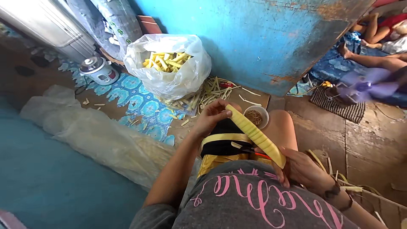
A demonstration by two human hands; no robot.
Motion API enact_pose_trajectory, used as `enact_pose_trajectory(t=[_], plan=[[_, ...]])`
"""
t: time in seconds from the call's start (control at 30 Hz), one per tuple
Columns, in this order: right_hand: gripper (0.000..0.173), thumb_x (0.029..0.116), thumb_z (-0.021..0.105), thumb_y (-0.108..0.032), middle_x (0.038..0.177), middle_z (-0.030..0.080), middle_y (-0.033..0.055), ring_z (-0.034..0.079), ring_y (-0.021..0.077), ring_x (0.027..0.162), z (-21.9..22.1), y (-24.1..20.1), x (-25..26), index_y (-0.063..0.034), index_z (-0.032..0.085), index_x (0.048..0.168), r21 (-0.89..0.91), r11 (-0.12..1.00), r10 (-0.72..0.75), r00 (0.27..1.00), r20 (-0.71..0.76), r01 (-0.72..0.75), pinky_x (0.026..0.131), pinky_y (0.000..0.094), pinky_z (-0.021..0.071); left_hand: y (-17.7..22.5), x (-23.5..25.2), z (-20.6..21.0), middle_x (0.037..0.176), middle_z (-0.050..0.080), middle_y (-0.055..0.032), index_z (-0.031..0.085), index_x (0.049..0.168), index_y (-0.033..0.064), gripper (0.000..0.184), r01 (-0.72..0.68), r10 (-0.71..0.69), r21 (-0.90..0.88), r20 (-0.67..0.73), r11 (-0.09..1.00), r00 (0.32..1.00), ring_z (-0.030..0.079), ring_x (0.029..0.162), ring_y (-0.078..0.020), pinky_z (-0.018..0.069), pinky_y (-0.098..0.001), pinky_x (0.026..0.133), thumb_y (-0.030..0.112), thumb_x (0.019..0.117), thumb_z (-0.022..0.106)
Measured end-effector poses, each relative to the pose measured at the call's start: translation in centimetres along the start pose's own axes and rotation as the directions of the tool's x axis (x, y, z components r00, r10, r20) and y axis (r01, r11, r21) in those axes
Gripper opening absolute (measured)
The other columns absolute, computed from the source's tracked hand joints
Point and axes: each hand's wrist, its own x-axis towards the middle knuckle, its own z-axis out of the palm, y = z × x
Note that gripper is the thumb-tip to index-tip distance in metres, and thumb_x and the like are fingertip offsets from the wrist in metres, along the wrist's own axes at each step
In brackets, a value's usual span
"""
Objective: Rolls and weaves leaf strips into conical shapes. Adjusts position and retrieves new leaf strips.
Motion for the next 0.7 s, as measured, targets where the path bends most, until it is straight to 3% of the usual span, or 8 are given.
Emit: enact_pose_trajectory(t=[0.03, 0.1, 0.17, 0.23, 0.37, 0.5, 0.6, 0.7], plan=[[0.058, 0.1061, 0.036, -0.058, 0.08, 0.076, -0.0014, 0.071, 0.0076, 0.061, -0.2, -0.5, 0.4, -0.0164, 0.066, 0.132, -0.113, 0.993, 0.014, 0.999, -0.034, -0.018, 0.057, 0.0247, 0.0612, 0.1, -0.4, -0.4, 0.108, 0.069, 0.0041, 0.065, 0.105, 0.0146, 0.017, 0.005, -0.005, 0.002, -0.005, 1.0, 1.0, 0.066, 0.095, -0.004, 0.0561, -0.0236, 0.084, 0.001, 0.0967, 0.058], [0.053, 0.11, 0.026, -0.047, 0.092, 0.075, -0.0029, 0.071, 0.0073, 0.074, -1.4, -1.8, 1.9, -0.0125, 0.063, 0.126, -0.453, 0.89, -0.012, 0.988, -0.155, -0.06, 0.069, 0.0271, 0.0617, 0.4, -1.2, -1.5, 0.103, 0.069, 0.0059, 0.066, 0.107, 0.0175, 0.019, -0.006, 0.006, 0.005, -0.029, 1.0, 1.0, 0.066, 0.09, -0.003, 0.0566, -0.022, 0.08, 0.003, 0.0975, 0.058], [0.047, 0.112, 0.031, -0.032, 0.097, 0.071, 0.0031, 0.069, 0.0101, 0.084, -4.0, -3.0, 4.5, -0.0039, 0.066, 0.124, -0.756, 0.627, -0.087, 0.947, -0.308, -0.188, 0.08, 0.0314, 0.0583, 0.6, -2.0, -2.6, 0.105, 0.069, 0.0059, 0.065, 0.106, 0.0194, 0.019, -0.019, 0.02, 0.008, -0.061, 1.0, 0.998, 0.066, 0.091, -0.004, 0.0569, -0.023, 0.082, 0.004, 0.0978, 0.059], [0.038, 0.1109, 0.043, -0.027, 0.103, 0.071, 0.0161, 0.069, 0.0262, 0.095, -6.7, -3.9, 7.6, 0.0002, 0.067, 0.121, -0.874, 0.377, -0.163, 0.907, -0.388, -0.306, 0.09, 0.0488, 0.0547, 0.7, -2.6, -3.4, 0.105, 0.069, 0.0051, 0.066, 0.106, 0.0194, 0.019, -0.03, 0.031, 0.008, -0.088, 1.0, 0.996, 0.066, 0.09, -0.0051, 0.0572, -0.0238, 0.082, 0.004, 0.097, 0.06], [0.022, 0.103, 0.058, -0.013, 0.104, 0.071, 0.0235, 0.069, 0.0413, 0.097, -10.6, -2.2, 14.0, -0.0005, 0.071, 0.114, -0.914, 0.099, -0.249, 0.88, -0.406, -0.394, 0.086, 0.0632, 0.0537, 0.7, -3.4, -3.8, 0.104, 0.07, 0.0044, 0.068, 0.104, 0.0204, 0.018, -0.053, 0.051, -0.022, -0.079, 0.998, 0.996, 0.067, 0.091, -0.0063, 0.058, -0.0244, 0.083, 0.004, 0.0958, 0.064], [0.026, 0.0972, 0.064, -0.016, 0.117, 0.067, 0.0278, 0.064, 0.0457, 0.113, -12.0, 0.7, 18.5, 0.0053, 0.069, 0.111, -0.765, -0.104, -0.026, 0.77, -0.637, -0.636, 0.093, 0.0658, 0.0498, 0.7, -3.5, -3.5, 0.103, 0.07, 0.0027, 0.068, 0.102, 0.0184, 0.017, -0.043, 0.043, -0.003, -0.073, 0.999, 0.996, 0.068, 0.09, -0.0066, 0.0583, -0.0235, 0.08, 0.003, 0.0951, 0.065], [0.029, 0.0975, 0.063, -0.015, 0.125, 0.064, 0.0277, 0.061, 0.0453, 0.12, -11.0, 1.0, 19.2, 0.0068, 0.066, 0.117, -0.71, -0.189, 0.066, 0.713, -0.698, -0.678, 0.097, 0.0631, 0.0481, 0.5, -3.5, -3.9, 0.104, 0.07, 0.0019, 0.069, 0.102, 0.0174, 0.016, -0.062, 0.062, -0.011, -0.058, 0.998, 0.996, 0.068, 0.091, -0.0076, 0.0586, -0.0247, 0.082, 0.003, 0.0948, 0.066], [0.026, 0.093, 0.068, -0.011, 0.122, 0.066, 0.0273, 0.062, 0.0459, 0.117, -11.3, 0.4, 19.0, 0.0049, 0.069, 0.114, -0.75, -0.153, 0.034, 0.755, -0.655, -0.644, 0.094, 0.0653, 0.0489, 0.4, -3.7, -4.2, 0.104, 0.07, 0.0025, 0.069, 0.102, 0.0193, 0.016, -0.033, 0.03, -0.035, -0.081, 0.999, 0.996, 0.067, 0.092, -0.0078, 0.0585, -0.025, 0.082, 0.005, 0.0946, 0.067]])
